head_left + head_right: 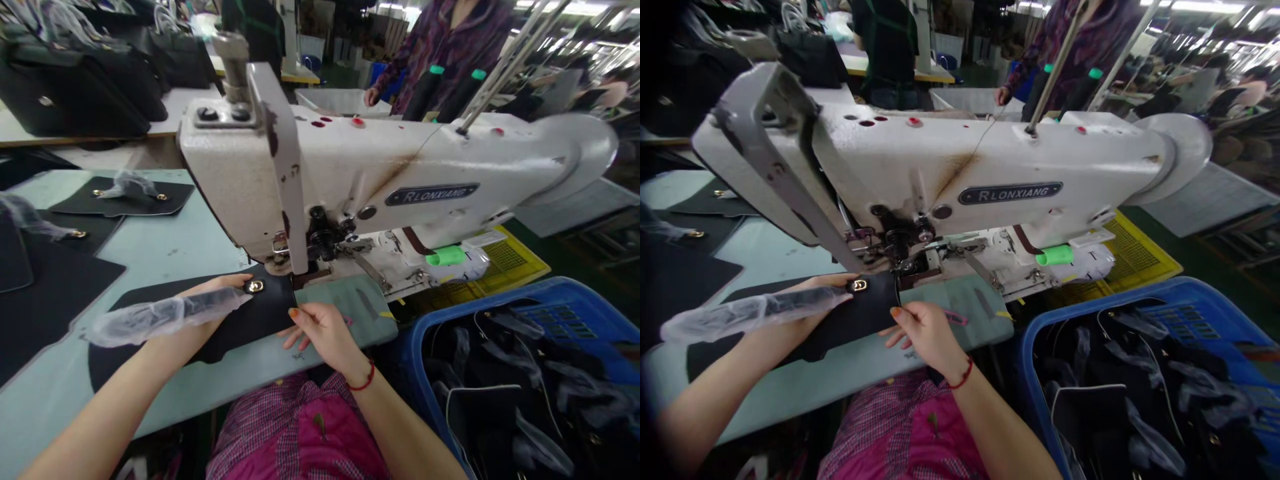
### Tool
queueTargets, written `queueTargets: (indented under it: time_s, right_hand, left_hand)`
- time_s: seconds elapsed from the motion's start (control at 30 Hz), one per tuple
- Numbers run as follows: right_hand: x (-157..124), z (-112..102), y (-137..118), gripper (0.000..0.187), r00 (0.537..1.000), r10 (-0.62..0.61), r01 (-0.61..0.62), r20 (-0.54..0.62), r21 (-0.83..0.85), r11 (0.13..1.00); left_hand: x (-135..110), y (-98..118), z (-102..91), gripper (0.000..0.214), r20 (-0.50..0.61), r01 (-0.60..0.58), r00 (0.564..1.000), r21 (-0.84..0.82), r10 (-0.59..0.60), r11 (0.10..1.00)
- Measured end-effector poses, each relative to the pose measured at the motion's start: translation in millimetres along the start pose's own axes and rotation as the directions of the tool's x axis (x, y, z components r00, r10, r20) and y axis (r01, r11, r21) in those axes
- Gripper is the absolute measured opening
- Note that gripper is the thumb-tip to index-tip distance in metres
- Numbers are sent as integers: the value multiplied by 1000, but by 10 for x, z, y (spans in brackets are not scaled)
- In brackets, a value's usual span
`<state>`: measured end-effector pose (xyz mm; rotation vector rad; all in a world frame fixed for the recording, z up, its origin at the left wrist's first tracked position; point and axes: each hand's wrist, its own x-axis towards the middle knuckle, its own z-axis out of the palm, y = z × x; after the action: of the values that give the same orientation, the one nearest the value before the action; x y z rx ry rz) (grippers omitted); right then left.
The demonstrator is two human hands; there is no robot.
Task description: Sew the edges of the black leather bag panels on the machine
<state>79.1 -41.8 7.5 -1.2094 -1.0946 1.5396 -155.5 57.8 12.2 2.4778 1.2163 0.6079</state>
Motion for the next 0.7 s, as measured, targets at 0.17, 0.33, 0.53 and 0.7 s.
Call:
queueTargets:
  time_s: [0.17,0.33,0.53,0.7]
  right_hand:
    - [-1,5,-6,46,1000,5,-6,16,24,1000]
    - [7,9,10,45,1000,21,-21,17,36,999]
    - [23,37,155,47,1000,13,-13,-23,-2,1000]
    - [43,66,305,49,990,-83,74,-111,-88,993]
  left_hand:
    - [29,98,-93,39,42,7,999,-11,-7,1000]
    - [47,180,-133,43,27,-1,1000,-13,2,1000]
    - [62,136,-85,42,32,-5,999,50,3,999]
    - [31,55,15,33,-11,-119,993,105,121,987]
